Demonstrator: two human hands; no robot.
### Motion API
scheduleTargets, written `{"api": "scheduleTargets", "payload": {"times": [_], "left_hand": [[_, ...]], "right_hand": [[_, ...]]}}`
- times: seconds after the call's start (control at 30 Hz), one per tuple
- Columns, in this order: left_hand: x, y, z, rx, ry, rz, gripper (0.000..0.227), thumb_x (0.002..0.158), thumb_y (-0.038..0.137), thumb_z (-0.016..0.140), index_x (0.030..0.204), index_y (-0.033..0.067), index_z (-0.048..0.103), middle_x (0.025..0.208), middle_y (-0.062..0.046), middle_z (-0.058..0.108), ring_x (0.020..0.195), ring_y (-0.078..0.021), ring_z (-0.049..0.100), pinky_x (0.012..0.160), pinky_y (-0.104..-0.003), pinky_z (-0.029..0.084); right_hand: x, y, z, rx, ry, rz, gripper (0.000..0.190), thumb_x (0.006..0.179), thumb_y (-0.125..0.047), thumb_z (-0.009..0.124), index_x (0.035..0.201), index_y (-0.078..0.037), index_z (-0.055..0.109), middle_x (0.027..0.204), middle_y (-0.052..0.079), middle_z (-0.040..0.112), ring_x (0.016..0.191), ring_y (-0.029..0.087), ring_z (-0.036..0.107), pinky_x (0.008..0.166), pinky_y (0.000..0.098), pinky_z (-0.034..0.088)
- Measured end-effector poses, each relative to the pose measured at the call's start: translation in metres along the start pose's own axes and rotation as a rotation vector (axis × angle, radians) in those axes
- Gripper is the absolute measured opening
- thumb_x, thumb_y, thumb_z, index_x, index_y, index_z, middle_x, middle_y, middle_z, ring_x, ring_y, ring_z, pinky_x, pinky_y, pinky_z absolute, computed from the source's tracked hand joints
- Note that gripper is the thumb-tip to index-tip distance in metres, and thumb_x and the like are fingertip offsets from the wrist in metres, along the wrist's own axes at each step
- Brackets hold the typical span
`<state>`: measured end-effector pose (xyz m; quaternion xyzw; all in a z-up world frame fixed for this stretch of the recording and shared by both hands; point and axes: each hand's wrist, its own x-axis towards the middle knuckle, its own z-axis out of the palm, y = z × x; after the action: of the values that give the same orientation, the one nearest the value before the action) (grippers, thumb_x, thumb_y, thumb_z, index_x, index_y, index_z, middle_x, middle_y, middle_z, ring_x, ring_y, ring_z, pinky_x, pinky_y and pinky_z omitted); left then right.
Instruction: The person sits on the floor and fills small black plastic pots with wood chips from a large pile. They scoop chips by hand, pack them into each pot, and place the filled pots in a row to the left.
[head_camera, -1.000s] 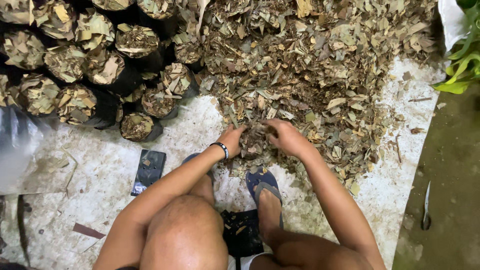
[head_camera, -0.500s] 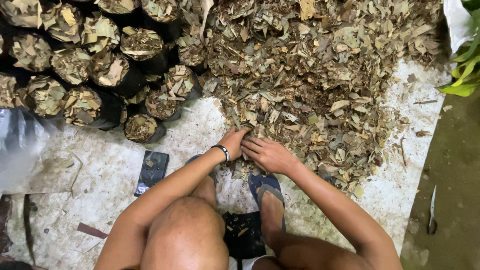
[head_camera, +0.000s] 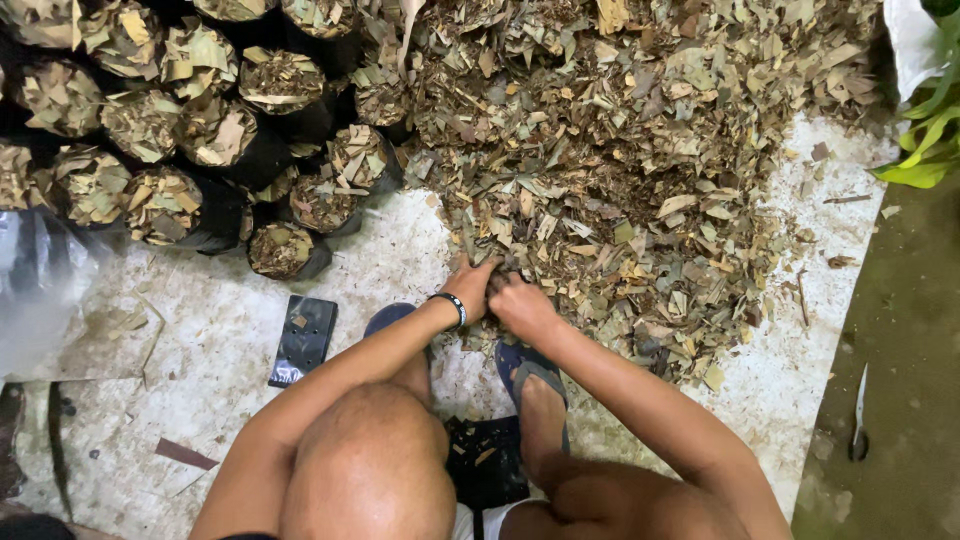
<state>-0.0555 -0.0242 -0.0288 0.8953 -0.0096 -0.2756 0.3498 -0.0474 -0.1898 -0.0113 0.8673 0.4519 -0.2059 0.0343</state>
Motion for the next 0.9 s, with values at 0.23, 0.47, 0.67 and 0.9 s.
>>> {"api": "scheduleTargets", "payload": {"times": [0.23,0.47,0.67,0.9], "left_hand": [[-0.02,-0.003,-0.002,-0.059,0.158,0.107,0.082,0.079,0.002,0.068,0.153,0.026,0.043,0.137,-0.033,0.049,0.114,-0.0523,0.062,0.099,-0.051,0.054],[-0.049,0.011,-0.035,-0.019,0.005,0.064,0.076,0.085,0.015,0.067,0.154,0.0309,0.038,0.142,-0.028,0.041,0.109,-0.0502,0.064,0.097,-0.051,0.054],[-0.045,0.002,-0.038,-0.066,0.115,0.276,0.073,0.08,0.015,0.069,0.148,0.0192,0.042,0.137,-0.026,0.046,0.124,-0.0481,0.053,0.104,-0.051,0.047],[-0.05,-0.006,-0.012,-0.219,0.208,0.292,0.072,0.09,0.025,0.069,0.148,0.0034,0.032,0.134,-0.027,0.051,0.127,-0.0443,0.053,0.111,-0.047,0.042]], "right_hand": [[-0.015,-0.006,-0.026,0.22,0.255,-0.035,0.039,0.073,0.0,0.065,0.112,0.003,0.072,0.119,0.021,0.069,0.106,0.038,0.065,0.087,0.0466,0.059],[-0.05,-0.011,-0.06,0.514,0.615,0.147,0.038,0.083,-0.001,0.061,0.12,-0.002,0.07,0.128,0.017,0.067,0.12,0.036,0.062,0.106,0.0458,0.048],[-0.046,0.001,-0.031,1.004,0.274,0.743,0.037,0.091,-0.02,0.07,0.121,0.0,0.06,0.112,0.024,0.07,0.094,0.037,0.069,0.088,0.0446,0.055],[-0.032,0.045,0.015,0.8,0.472,0.407,0.04,0.092,-0.013,0.072,0.127,0.003,0.064,0.123,0.028,0.068,0.113,0.036,0.065,0.099,0.0451,0.049]]}}
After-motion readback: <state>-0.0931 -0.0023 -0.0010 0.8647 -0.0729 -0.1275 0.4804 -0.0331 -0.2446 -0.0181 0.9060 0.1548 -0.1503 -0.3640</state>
